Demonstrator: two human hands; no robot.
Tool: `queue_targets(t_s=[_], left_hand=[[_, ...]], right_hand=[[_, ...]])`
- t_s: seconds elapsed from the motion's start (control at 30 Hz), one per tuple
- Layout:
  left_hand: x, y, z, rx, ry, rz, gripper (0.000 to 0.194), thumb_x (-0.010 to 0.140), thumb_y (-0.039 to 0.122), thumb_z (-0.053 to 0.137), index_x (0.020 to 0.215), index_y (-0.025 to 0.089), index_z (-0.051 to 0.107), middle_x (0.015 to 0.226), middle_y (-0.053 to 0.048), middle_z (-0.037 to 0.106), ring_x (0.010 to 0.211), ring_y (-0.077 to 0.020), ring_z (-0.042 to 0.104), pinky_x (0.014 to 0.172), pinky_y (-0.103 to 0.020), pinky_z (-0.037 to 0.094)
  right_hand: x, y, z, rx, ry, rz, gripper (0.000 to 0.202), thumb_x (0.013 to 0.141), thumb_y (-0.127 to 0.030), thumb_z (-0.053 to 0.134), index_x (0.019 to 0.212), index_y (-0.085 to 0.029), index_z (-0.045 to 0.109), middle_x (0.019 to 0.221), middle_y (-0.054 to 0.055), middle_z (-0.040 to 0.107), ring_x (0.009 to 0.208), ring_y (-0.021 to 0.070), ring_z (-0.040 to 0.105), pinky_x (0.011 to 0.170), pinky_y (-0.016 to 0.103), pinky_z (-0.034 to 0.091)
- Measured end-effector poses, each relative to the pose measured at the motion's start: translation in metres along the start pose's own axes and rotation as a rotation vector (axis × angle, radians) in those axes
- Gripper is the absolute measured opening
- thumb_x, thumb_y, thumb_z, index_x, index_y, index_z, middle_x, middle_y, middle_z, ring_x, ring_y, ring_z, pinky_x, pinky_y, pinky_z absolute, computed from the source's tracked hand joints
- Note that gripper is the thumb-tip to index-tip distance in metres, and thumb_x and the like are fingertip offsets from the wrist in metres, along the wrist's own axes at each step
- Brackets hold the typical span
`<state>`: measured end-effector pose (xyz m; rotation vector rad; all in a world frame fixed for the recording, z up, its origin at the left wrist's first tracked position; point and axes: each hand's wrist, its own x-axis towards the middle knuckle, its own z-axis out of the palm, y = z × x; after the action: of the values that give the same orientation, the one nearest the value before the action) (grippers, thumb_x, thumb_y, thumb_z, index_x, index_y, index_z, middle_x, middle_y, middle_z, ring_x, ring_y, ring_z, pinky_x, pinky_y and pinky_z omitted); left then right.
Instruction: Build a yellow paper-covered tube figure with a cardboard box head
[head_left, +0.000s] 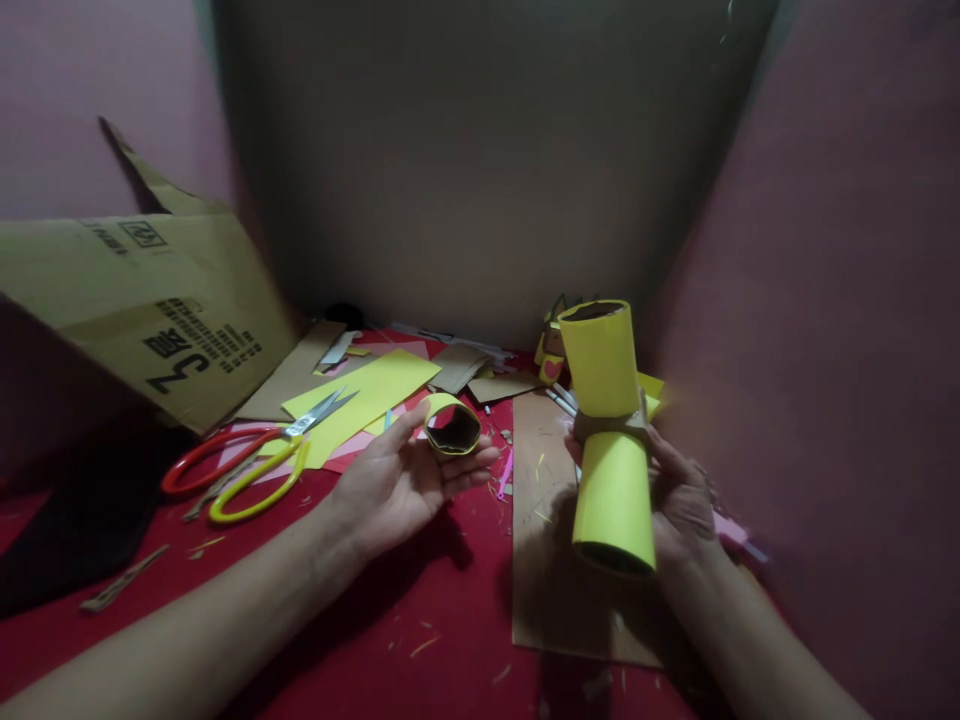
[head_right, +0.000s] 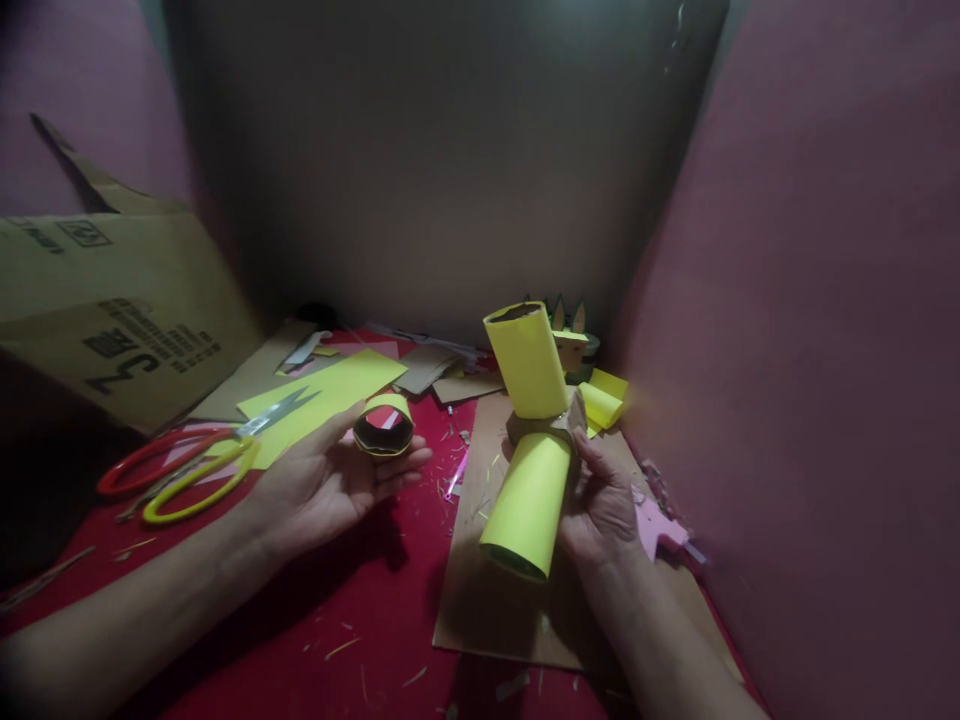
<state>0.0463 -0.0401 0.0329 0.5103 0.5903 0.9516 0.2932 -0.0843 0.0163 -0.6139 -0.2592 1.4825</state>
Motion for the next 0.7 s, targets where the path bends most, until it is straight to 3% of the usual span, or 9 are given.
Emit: queue_targets(t_s=[0.13,0.27,0.4,0.53,0.7], left_hand=[[0.001,-0.001,-0.002,0.046,-0.015,0.026,0.043,0.099,0.030,0.038,0.085,0.007,0.071,0.081,-0.019,0.076,0.080,-0.0308,0.075,0.072,-0.039,0.061],[-0.001,-0.004,-0.006,0.247,-0.059,0.163,0.022,0.086,0.028,0.061,0.091,0.009,0.070,0.083,-0.013,0.075,0.078,-0.0266,0.071,0.074,-0.036,0.057],[-0.007,-0.007,-0.010,0.623,-0.143,0.282,0.038,0.071,0.026,0.080,0.105,0.015,0.066,0.090,-0.008,0.072,0.081,-0.0239,0.064,0.073,-0.032,0.051],[-0.011,-0.009,-0.010,0.992,-0.228,0.458,0.040,0.072,0.030,0.081,0.107,0.017,0.064,0.096,-0.008,0.068,0.088,-0.0246,0.060,0.078,-0.033,0.046],[-0.013,-0.011,-0.008,1.086,-0.218,0.528,0.042,0.078,0.036,0.074,0.114,0.020,0.061,0.110,-0.010,0.065,0.100,-0.0278,0.058,0.082,-0.034,0.047]], right_hand=[[0.002,-0.001,-0.006,-0.028,-0.084,-0.018,0.040,0.071,-0.028,0.073,0.111,-0.020,0.067,0.102,0.008,0.078,0.108,0.0304,0.070,0.101,0.053,0.051],[0.002,-0.002,-0.012,-0.084,-0.091,0.057,0.048,0.070,-0.033,0.076,0.114,-0.017,0.067,0.107,0.012,0.077,0.100,0.0311,0.072,0.089,0.051,0.058],[0.001,0.001,-0.011,-0.070,-0.098,0.025,0.049,0.068,-0.034,0.079,0.113,-0.019,0.067,0.110,0.013,0.077,0.097,0.0301,0.073,0.089,0.047,0.059],[0.001,0.003,-0.008,-0.053,-0.164,0.026,0.045,0.068,-0.032,0.080,0.109,-0.015,0.069,0.105,0.015,0.077,0.097,0.0303,0.073,0.095,0.047,0.056],[-0.003,0.003,-0.001,-0.039,-0.146,0.010,0.045,0.065,-0.028,0.080,0.107,-0.017,0.069,0.102,0.012,0.078,0.096,0.0302,0.073,0.099,0.051,0.052]])
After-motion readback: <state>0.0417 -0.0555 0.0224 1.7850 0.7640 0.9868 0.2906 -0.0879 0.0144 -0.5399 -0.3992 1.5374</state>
